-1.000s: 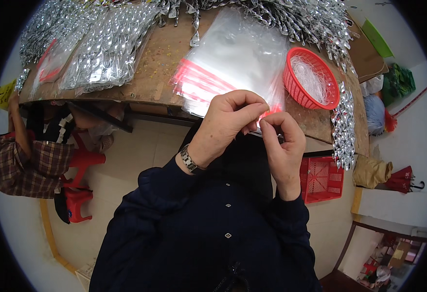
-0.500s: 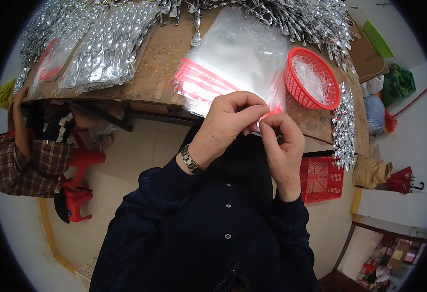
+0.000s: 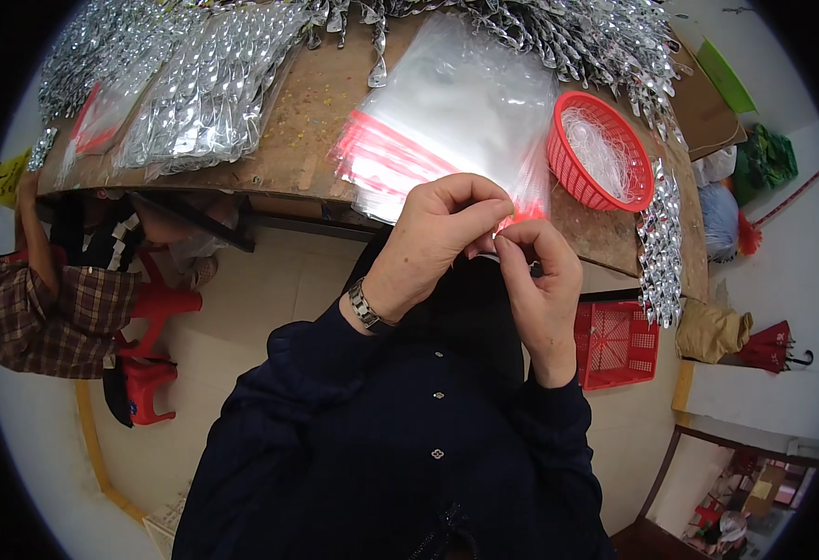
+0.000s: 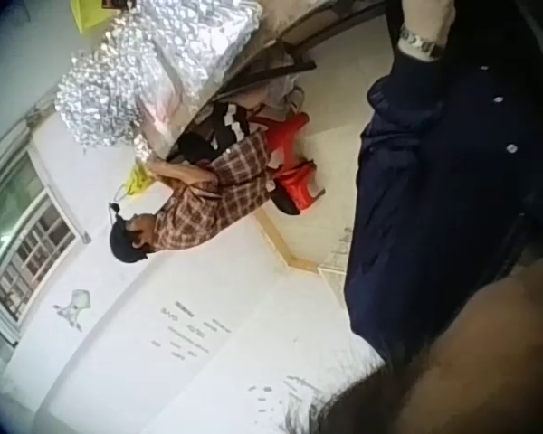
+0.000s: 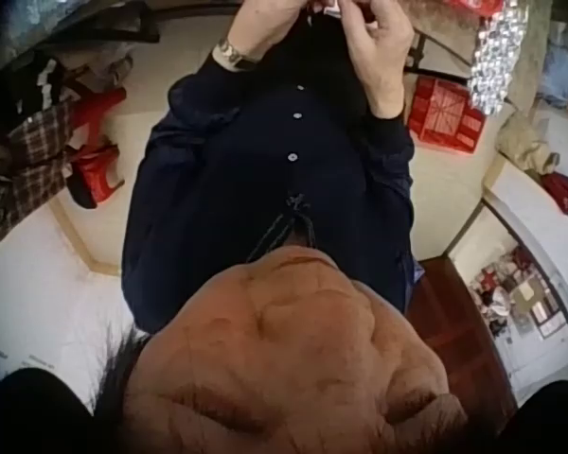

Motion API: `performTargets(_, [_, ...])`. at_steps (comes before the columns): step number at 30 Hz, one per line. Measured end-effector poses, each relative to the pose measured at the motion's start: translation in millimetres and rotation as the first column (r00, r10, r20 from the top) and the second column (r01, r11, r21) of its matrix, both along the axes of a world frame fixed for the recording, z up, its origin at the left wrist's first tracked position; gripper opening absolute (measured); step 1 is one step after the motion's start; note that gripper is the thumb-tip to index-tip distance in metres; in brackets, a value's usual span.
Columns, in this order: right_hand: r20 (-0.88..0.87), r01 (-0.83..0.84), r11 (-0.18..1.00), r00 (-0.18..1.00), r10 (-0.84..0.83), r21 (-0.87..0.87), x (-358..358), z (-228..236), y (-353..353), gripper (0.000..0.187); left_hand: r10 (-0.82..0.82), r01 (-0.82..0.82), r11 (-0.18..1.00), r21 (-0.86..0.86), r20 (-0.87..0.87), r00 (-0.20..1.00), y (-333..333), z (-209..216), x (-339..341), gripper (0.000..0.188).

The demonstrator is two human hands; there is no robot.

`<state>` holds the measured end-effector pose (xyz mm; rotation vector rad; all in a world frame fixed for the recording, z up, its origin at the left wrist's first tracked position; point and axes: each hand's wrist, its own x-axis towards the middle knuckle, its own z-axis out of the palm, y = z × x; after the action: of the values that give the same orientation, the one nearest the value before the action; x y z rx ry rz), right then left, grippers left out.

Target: Packaging silver decorative ornaments and spiral icicles into plastic bags.

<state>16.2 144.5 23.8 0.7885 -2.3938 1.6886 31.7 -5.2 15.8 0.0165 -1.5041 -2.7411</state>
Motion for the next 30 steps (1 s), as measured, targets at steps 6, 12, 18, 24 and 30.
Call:
performTargets(6, [-0.001, -0.002, 1.0, 1.0, 0.002, 0.013, 1.3, 1.5, -0.2, 0.003, -0.001, 0.001, 1.0, 0.024, -0.003, 1.0, 1.7, -2.7, 0.2, 0.009])
performTargets(12, [-0.038, -0.017, 0.998, 0.999, 0.019, 0.057, 2.0, 4.8, 1.0, 0.004, 0.007, -0.007, 1.0, 0.007, -0.02, 1.0, 1.8, 0.5, 1.4, 0.009])
performTargets(18, [-0.042, -0.033, 0.997, 0.998, 0.037, 0.072, 3.3, 5.3, 1.6, 0.003, 0.035, -0.035, 0.999, -0.007, -0.032, 0.999, 1.9, 1.4, 2.9, 0.009])
performTargets(24, [-0.026, -0.04, 0.995, 0.999, 0.043, 0.086, 4.9, 8.4, 2.8, 0.001, 0.044, -0.045, 0.999, -0.026, -0.04, 0.998, 3.0, 2.4, 2.7, 0.008])
performTargets(30, [0.021, -0.057, 0.993, 0.998, 0.055, 0.104, 3.0, 9.0, 7.8, 0.006, 0.112, -0.14, 0.975, -0.172, -0.165, 0.98, 2.0, -0.7, 2.1, 0.007])
